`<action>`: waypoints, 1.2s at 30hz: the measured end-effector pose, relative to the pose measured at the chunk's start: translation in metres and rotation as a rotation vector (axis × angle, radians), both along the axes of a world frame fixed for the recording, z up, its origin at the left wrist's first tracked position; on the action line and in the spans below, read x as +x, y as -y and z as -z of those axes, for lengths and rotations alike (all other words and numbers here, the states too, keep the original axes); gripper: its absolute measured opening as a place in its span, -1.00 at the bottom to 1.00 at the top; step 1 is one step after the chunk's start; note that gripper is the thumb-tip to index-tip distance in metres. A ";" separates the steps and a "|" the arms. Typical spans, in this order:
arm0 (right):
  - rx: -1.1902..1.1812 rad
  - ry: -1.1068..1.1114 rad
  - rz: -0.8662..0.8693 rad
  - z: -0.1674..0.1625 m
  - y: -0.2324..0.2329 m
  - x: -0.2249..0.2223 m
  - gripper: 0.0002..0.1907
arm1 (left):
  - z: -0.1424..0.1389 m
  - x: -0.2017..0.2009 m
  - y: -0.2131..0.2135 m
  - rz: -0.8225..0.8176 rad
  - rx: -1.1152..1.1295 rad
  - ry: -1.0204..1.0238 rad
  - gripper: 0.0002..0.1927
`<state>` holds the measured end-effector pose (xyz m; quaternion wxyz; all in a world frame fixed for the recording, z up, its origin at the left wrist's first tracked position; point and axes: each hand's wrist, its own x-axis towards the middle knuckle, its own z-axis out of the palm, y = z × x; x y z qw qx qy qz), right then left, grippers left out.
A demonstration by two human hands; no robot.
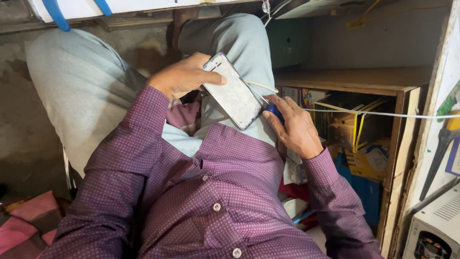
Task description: The person sits on the floor with a disassembled smartphone on their lap, using a screwdriver to remove screws and a thin pry tool to work around the phone frame. They then move to a cluttered workbench and use a brush to sweep dust from the phone components and frame.
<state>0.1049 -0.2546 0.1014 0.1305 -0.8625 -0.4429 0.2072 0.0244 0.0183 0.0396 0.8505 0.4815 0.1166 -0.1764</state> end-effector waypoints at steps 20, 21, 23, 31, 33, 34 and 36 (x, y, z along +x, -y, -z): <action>-0.027 -0.006 0.140 -0.006 0.029 -0.025 -0.61 | -0.005 -0.001 0.000 -0.007 -0.035 0.030 -0.65; -0.034 -0.019 0.158 -0.006 0.032 -0.028 -0.62 | -0.006 -0.002 0.000 -0.010 -0.026 0.026 -0.65; -0.063 -0.036 0.200 -0.006 0.037 -0.031 -0.61 | -0.006 -0.002 0.000 -0.012 -0.019 0.021 -0.65; -0.040 0.025 0.144 -0.003 0.054 -0.026 -0.61 | -0.001 0.000 0.002 -0.029 -0.005 -0.012 -0.65; 0.010 0.055 0.086 0.001 0.053 -0.022 -0.62 | 0.003 -0.001 0.003 -0.041 -0.076 0.012 -0.66; -0.004 0.043 0.091 0.003 0.051 -0.020 -0.61 | 0.005 0.000 0.002 -0.050 -0.105 0.035 -0.67; -0.018 0.038 0.095 0.007 0.046 -0.015 -0.58 | 0.006 0.003 0.001 -0.030 -0.046 0.090 -0.67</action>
